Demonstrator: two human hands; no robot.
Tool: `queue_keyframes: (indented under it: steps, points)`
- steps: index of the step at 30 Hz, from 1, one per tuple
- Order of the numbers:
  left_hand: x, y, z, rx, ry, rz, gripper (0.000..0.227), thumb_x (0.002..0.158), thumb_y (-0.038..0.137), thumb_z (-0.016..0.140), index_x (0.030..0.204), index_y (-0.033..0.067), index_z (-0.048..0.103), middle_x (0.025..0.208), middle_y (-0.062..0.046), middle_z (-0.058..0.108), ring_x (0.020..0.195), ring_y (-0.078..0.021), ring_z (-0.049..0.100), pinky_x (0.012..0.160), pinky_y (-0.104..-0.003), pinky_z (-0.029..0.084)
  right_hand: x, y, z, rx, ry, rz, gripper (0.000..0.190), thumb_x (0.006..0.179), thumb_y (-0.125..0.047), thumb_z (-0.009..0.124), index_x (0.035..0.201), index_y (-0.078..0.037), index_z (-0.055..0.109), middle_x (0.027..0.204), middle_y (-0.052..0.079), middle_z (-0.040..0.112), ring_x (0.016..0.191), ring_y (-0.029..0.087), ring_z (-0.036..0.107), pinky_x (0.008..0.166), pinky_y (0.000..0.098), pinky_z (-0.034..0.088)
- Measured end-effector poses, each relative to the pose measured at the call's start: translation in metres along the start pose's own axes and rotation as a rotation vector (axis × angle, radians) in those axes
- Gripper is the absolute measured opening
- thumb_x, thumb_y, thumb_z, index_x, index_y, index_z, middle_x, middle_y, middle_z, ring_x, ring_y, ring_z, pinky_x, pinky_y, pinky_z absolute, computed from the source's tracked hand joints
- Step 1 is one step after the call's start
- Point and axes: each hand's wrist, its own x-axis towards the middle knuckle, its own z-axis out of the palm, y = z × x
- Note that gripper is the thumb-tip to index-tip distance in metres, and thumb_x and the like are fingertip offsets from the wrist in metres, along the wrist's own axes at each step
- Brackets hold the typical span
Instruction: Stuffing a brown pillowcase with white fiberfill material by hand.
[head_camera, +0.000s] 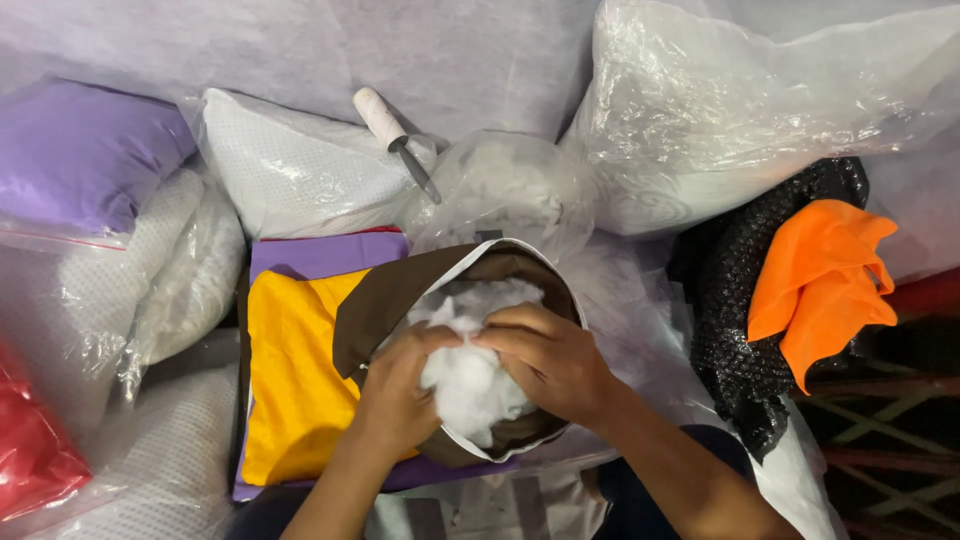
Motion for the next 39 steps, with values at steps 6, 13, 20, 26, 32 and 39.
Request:
queue_keyframes:
  steps: [6,13,20,26,32,39]
  points:
    - [0.01,-0.008,-0.002,-0.142,0.229,-0.146,0.039,0.07,0.001,0.087,0.102,0.0132,0.067,0.09,-0.01,0.074,0.079,-0.0296,0.073,0.078,-0.041,0.057,-0.006,0.035,-0.009,0.21,0.462,0.022,0.012,0.09,0.01,0.067,0.094,0.003,0.076,0.086,0.015,0.075,0.076,0.027,0.072,0.071,0.0374,0.059]
    - [0.02,0.003,-0.007,-0.154,0.351,-0.2,0.045,0.073,-0.004,0.086,0.108,0.008,0.062,0.097,-0.015,0.073,0.087,-0.0306,0.073,0.086,-0.047,0.057,0.001,0.038,-0.017,-0.012,0.678,0.001,0.006,0.095,0.007,0.073,0.099,0.006,0.069,0.097,0.02,0.067,0.092,0.03,0.067,0.081,0.0393,0.055]
    - [0.021,0.007,-0.008,-0.057,0.294,-0.221,0.048,0.075,-0.005,0.084,0.115,0.004,0.06,0.111,-0.019,0.073,0.104,-0.0376,0.073,0.094,-0.052,0.057,0.004,0.038,0.027,-0.299,0.166,-0.137,0.02,0.096,-0.002,0.061,0.113,-0.004,0.072,0.117,0.013,0.067,0.111,0.032,0.069,0.096,0.0412,0.058]
    - [0.016,-0.001,-0.005,0.071,0.266,-0.077,0.053,0.067,-0.011,0.074,0.117,0.0064,0.064,0.106,-0.018,0.072,0.102,-0.041,0.072,0.092,-0.05,0.057,0.007,0.02,0.025,-0.119,0.095,-0.292,0.05,0.097,-0.033,0.065,0.139,-0.006,0.058,0.134,0.025,0.055,0.128,0.05,0.055,0.106,0.0605,0.044]
    - [0.015,-0.001,-0.003,0.181,0.21,0.132,0.051,0.06,-0.012,0.068,0.106,0.0112,0.072,0.09,-0.01,0.071,0.088,-0.0367,0.074,0.083,-0.044,0.06,-0.004,0.029,0.027,-0.062,0.168,-0.405,0.032,0.105,-0.02,0.048,0.11,-0.001,0.074,0.106,0.017,0.065,0.087,0.032,0.069,0.08,0.0442,0.059]
    - [0.02,-0.001,-0.001,0.129,0.324,-0.015,0.037,0.068,-0.008,0.073,0.094,0.0181,0.073,0.082,-0.005,0.069,0.08,-0.0324,0.073,0.076,-0.039,0.058,-0.001,0.015,0.003,0.225,0.555,-0.271,0.014,0.09,0.0,0.068,0.095,0.012,0.074,0.085,0.022,0.068,0.066,0.021,0.063,0.06,0.0351,0.055]
